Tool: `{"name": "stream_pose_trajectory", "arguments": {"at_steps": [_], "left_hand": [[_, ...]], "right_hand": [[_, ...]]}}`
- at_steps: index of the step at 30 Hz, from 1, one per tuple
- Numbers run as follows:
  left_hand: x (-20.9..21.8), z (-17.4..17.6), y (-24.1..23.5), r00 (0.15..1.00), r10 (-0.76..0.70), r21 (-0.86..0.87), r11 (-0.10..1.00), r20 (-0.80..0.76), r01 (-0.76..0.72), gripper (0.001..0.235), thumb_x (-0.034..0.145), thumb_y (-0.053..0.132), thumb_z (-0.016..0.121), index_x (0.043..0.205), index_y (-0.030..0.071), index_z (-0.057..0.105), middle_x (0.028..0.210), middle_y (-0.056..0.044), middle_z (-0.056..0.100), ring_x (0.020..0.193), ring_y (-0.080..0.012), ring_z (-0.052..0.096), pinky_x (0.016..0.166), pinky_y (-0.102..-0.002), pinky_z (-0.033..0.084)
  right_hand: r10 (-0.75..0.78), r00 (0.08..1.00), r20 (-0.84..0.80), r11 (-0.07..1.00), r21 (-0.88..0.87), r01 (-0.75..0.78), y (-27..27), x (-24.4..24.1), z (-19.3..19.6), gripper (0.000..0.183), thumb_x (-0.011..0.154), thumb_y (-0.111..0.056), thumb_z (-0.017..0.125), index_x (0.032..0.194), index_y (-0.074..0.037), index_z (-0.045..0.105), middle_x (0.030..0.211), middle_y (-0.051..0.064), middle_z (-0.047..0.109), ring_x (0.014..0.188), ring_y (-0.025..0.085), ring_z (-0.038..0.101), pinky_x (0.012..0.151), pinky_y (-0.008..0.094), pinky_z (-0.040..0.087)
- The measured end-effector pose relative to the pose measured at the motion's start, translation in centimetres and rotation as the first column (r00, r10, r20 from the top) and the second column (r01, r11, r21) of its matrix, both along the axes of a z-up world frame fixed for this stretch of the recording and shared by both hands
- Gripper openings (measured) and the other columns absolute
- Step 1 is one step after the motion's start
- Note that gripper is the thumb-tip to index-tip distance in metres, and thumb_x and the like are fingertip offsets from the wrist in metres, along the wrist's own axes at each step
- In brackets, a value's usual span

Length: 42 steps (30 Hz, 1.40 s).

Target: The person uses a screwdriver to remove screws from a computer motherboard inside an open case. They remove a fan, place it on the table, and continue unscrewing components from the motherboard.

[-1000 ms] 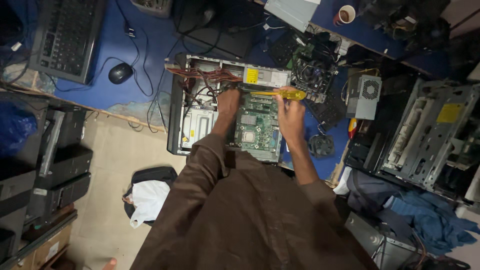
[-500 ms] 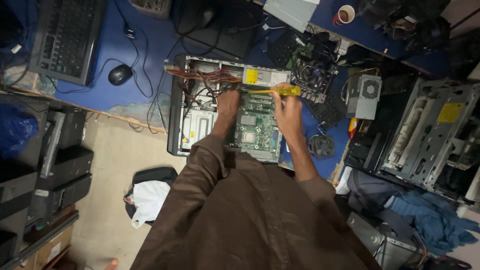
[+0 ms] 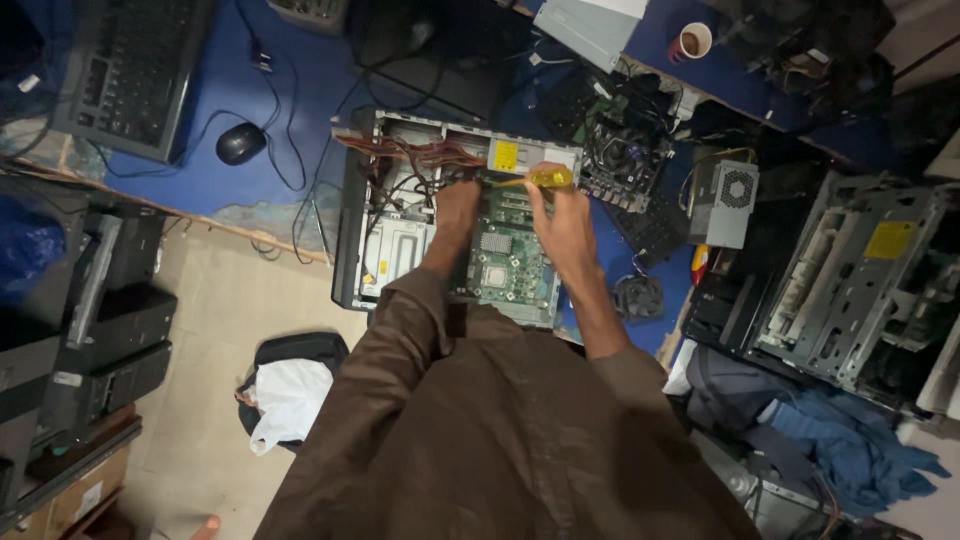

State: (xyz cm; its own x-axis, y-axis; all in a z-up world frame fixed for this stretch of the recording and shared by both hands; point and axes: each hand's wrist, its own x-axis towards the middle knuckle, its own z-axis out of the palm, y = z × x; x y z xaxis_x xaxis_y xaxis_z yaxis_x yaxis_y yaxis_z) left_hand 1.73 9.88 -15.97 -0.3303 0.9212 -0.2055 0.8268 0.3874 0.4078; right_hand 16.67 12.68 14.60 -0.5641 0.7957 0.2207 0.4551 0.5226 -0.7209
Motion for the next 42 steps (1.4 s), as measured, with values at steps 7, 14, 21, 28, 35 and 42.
{"name": "stream_pose_trajectory", "arguments": {"at_steps": [7,14,21,28,35,42], "left_hand": [[0.3,5.7,-0.2,0.995,0.05,-0.015,0.999,0.087,-0.049,0.01,0.084,0.012,0.071,0.087,0.006,0.078,0.086,-0.02,0.075,0.08,-0.0364,0.076,0.067,-0.047,0.06],[0.1,19.0,-4.1,0.9,0.113,0.32,0.91,0.42,-0.264,0.023,0.087,0.013,0.073,0.109,0.01,0.078,0.096,-0.017,0.075,0.085,-0.0375,0.072,0.074,-0.047,0.055],[0.2,20.7,-4.4,0.879,-0.143,0.614,0.766,0.454,-0.193,0.035,0.079,-0.007,0.068,0.113,0.004,0.069,0.102,-0.023,0.072,0.099,-0.0447,0.068,0.084,-0.048,0.054],[-1.3,18.0,-2.1,0.85,-0.257,0.52,0.854,0.46,-0.023,0.027,0.089,-0.008,0.06,0.114,-0.001,0.065,0.103,-0.026,0.07,0.101,-0.0446,0.067,0.084,-0.048,0.052],[-2.3,20.2,-1.5,0.785,-0.388,0.644,0.765,0.482,-0.017,0.033,0.085,-0.002,0.068,0.117,0.0,0.067,0.106,-0.022,0.073,0.099,-0.039,0.07,0.084,-0.043,0.054],[-2.1,22.2,-2.6,0.781,-0.371,0.682,0.725,0.503,-0.096,0.019,0.086,0.005,0.075,0.104,0.0,0.074,0.101,-0.02,0.075,0.092,-0.0361,0.074,0.079,-0.041,0.055]], "right_hand": [[-0.006,1.0,0.025,0.998,-0.064,0.008,0.4,-0.9,-0.1,0.019,0.098,-0.014,0.074,0.108,-0.002,0.064,0.097,0.018,0.077,0.089,0.031,0.079,0.075,0.037,0.062],[-0.015,0.995,0.103,0.997,-0.077,0.023,1.1,-2.1,-0.8,0.036,0.091,-0.025,0.083,0.107,0.0,0.063,0.092,0.02,0.075,0.086,0.033,0.078,0.069,0.039,0.06],[0.099,0.987,0.128,0.989,0.095,-0.112,1.0,-4.0,0.5,0.035,0.093,-0.032,0.086,0.1,-0.004,0.067,0.095,0.021,0.072,0.088,0.039,0.07,0.075,0.044,0.056],[0.272,0.962,0.004,0.96,0.068,-0.271,1.5,-3.1,5.9,0.038,0.096,-0.022,0.073,0.125,0.001,0.062,0.117,0.021,0.068,0.101,0.038,0.07,0.08,0.042,0.058],[0.195,0.967,0.162,0.977,0.05,-0.206,2.1,-2.8,6.7,0.032,0.092,-0.026,0.077,0.104,0.0,0.064,0.093,0.019,0.07,0.086,0.038,0.07,0.073,0.045,0.055],[-0.013,0.936,0.351,0.993,0.117,-0.029,1.1,-4.2,7.1,0.035,0.097,-0.038,0.069,0.096,-0.003,0.063,0.083,0.016,0.069,0.078,0.038,0.07,0.069,0.047,0.054]]}}
